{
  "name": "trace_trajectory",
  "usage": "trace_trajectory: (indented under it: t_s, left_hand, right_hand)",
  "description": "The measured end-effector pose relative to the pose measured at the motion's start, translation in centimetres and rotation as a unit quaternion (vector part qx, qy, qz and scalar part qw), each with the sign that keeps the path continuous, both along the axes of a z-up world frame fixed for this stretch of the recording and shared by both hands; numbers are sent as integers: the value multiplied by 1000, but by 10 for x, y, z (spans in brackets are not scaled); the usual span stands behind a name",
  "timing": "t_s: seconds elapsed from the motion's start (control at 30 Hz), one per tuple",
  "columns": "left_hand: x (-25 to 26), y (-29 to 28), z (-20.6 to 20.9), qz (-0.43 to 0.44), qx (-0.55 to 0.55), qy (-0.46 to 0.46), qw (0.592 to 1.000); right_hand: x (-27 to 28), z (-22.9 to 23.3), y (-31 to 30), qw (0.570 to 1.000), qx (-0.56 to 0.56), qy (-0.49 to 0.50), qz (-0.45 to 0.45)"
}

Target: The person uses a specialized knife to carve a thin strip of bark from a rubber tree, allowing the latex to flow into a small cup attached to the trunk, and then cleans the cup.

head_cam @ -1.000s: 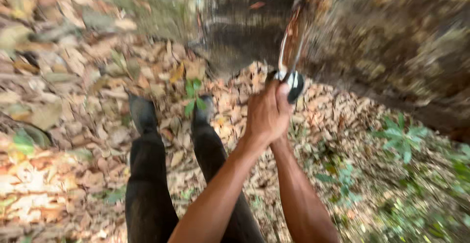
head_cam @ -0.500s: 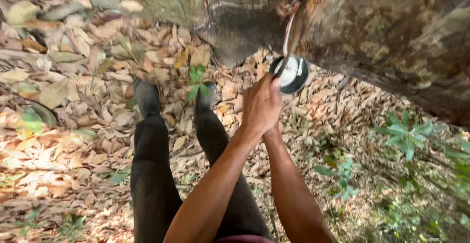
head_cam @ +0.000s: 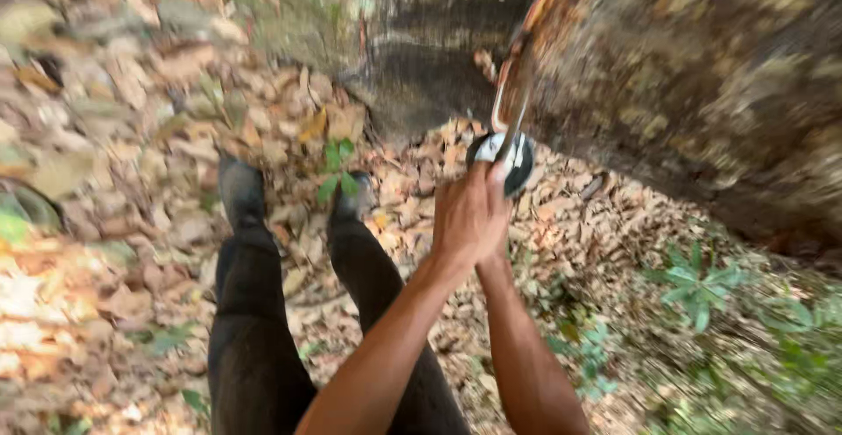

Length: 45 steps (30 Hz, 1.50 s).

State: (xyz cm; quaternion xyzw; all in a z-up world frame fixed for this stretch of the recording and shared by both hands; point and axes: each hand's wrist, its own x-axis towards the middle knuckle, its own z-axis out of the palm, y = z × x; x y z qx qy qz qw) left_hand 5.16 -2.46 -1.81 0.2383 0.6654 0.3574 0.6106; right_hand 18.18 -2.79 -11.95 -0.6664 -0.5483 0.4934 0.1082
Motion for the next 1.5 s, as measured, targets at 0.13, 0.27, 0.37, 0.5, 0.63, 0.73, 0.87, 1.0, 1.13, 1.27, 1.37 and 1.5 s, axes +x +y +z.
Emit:
trace_trajectory:
  t_s: [0.13, 0.27, 0.37, 0.5, 0.63, 0.73, 0.87, 1.0, 1.13, 1.27, 1.37, 1.5]
  left_hand:
    - [20, -25, -30, 12, 39, 37, 998]
    - [40, -38, -1, -8, -39, -13, 999]
    - [42, -8, -17, 64, 115, 223, 966]
    - [47, -6, -21, 126, 15, 19, 992]
    - [36, -1, -13, 91, 31, 45, 994]
    - [57, -2, -45, 108, 81, 138, 981]
    - [93, -51, -50, 82, 113, 151, 979]
    - [90, -37, -25, 62, -14, -28, 998]
    - [72, -4, -59, 166, 81, 16, 983]
    - [87, -21, -18, 213, 96, 135, 963]
    - [98, -1, -32, 105, -25, 10, 994]
    - [177, -35, -45, 371, 129, 133, 910]
  right_hand:
    - [15, -21, -18, 999, -45, 6, 17]
    - [34, 14, -40, 997, -61, 14, 44]
    - [32, -10, 2, 996, -19, -1, 85]
    - [36, -20, -1, 994, -37, -17, 102]
    - [40, -12, 1, 994, -41, -9, 102]
    - [45, -45, 21, 993, -20, -25, 114]
    - [75, -23, -29, 989, -61, -42, 131]
    - [87, -20, -13, 983, -36, -63, 167]
    - [68, -59, 45, 973, 35, -68, 217]
    - [66, -33, 50, 965, 60, -50, 252]
    - [75, -47, 55, 957, 71, -43, 277]
    - [166, -6, -18, 949, 15, -58, 311]
